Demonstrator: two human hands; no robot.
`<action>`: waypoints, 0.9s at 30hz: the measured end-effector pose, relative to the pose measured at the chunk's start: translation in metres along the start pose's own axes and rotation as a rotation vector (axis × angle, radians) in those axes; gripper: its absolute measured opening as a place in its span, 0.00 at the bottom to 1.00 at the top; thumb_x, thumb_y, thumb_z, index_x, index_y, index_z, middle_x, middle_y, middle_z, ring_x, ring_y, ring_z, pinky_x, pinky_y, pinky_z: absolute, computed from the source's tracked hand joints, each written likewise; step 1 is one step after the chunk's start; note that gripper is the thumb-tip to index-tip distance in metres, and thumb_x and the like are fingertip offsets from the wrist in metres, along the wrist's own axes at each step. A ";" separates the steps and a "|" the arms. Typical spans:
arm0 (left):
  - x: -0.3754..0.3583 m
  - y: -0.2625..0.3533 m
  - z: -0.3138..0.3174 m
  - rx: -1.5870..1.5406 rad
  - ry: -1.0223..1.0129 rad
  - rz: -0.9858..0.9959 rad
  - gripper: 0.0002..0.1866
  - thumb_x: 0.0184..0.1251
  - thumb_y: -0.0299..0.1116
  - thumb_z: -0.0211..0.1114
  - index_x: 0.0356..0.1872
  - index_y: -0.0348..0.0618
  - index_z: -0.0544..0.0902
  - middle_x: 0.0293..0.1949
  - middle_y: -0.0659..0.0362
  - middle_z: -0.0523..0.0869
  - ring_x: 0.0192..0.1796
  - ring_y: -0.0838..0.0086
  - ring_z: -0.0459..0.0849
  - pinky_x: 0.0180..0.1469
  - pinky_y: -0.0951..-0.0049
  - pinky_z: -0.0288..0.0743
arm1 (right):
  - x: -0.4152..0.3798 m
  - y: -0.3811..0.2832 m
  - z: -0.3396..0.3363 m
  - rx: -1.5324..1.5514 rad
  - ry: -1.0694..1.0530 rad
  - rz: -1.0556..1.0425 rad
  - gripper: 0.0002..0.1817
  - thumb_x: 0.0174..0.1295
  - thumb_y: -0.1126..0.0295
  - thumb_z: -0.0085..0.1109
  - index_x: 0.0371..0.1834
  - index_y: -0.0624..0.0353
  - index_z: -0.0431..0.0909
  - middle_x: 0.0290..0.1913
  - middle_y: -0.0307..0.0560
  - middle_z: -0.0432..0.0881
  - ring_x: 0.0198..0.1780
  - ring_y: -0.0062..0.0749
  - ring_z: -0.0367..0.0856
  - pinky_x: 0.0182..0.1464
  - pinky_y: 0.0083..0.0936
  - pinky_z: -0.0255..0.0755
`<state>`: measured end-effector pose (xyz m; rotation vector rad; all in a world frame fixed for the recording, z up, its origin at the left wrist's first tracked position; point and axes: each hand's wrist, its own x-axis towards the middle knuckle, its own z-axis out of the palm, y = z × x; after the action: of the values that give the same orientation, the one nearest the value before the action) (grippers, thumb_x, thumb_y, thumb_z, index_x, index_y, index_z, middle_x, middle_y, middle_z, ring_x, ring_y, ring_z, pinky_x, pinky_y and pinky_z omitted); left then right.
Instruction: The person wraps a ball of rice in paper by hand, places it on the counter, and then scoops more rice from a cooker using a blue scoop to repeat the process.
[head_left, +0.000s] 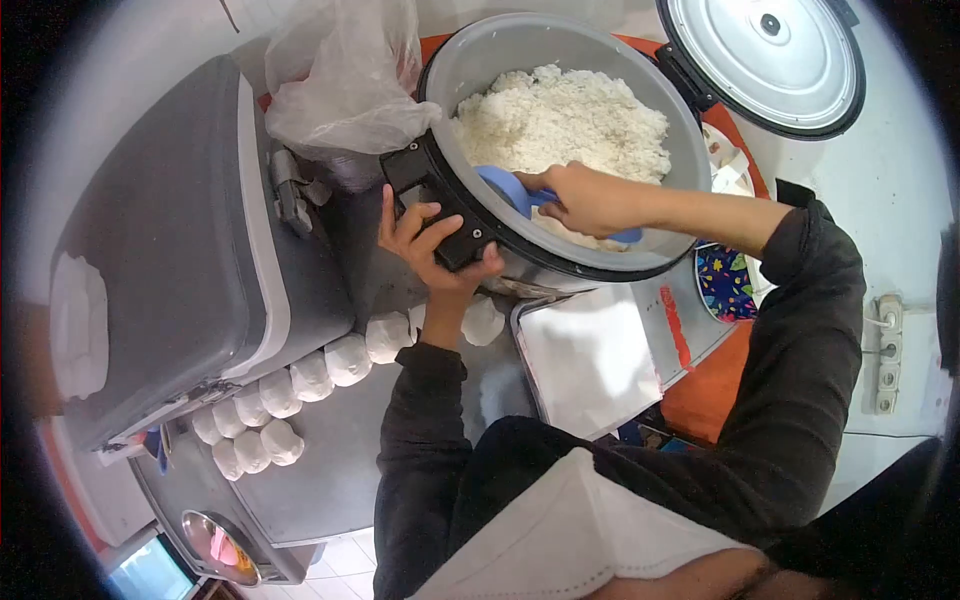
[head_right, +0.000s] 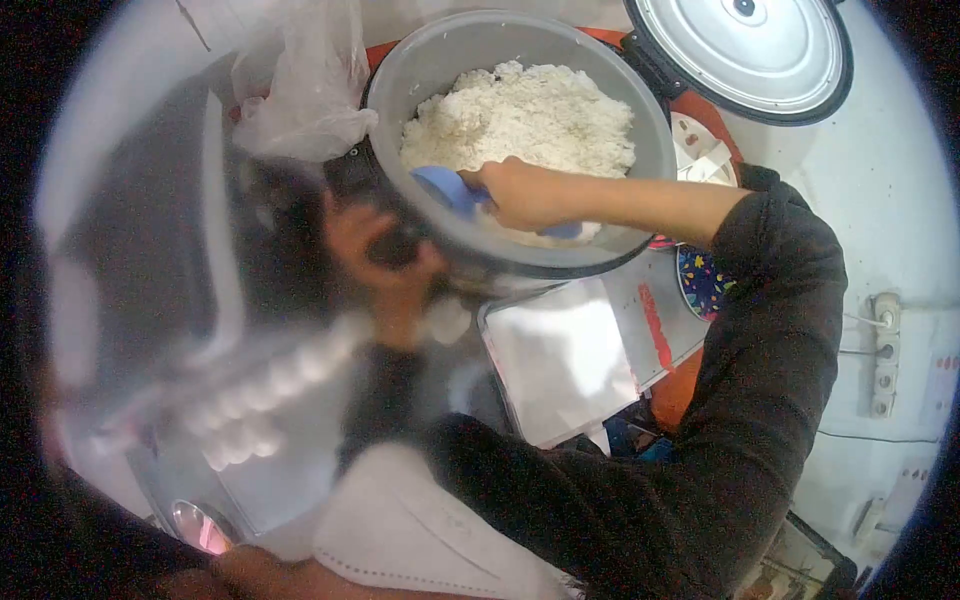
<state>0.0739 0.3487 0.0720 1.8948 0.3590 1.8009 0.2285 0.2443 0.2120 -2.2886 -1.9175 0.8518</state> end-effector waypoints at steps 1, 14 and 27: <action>-0.001 -0.003 0.002 -0.012 0.020 0.007 0.23 0.45 0.53 0.70 0.41 0.56 0.75 0.44 0.60 0.70 0.65 0.49 0.61 0.64 0.44 0.53 | -0.010 -0.009 -0.003 0.022 0.019 0.047 0.29 0.59 0.75 0.53 0.66 0.58 0.64 0.34 0.66 0.81 0.32 0.56 0.80 0.39 0.40 0.74; 0.004 0.005 -0.011 0.079 -0.089 -0.017 0.24 0.43 0.43 0.71 0.44 0.54 0.75 0.49 0.59 0.73 0.68 0.50 0.60 0.64 0.50 0.49 | -0.030 0.027 -0.023 1.051 -0.093 0.160 0.20 0.68 0.67 0.50 0.63 0.54 0.67 0.23 0.35 0.65 0.15 0.12 0.57 0.15 0.16 0.59; -0.153 0.130 -0.036 -0.025 -0.719 -0.406 0.38 0.58 0.37 0.64 0.68 0.42 0.57 0.72 0.49 0.56 0.72 0.59 0.58 0.70 0.55 0.49 | -0.237 0.044 0.189 1.740 0.336 0.200 0.25 0.65 0.68 0.52 0.65 0.56 0.59 0.41 0.50 0.78 0.19 0.16 0.66 0.15 0.13 0.58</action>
<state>0.0057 0.1668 0.0089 2.1101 0.4102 0.7918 0.1668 -0.0434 0.1264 -1.2397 -0.2565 1.2203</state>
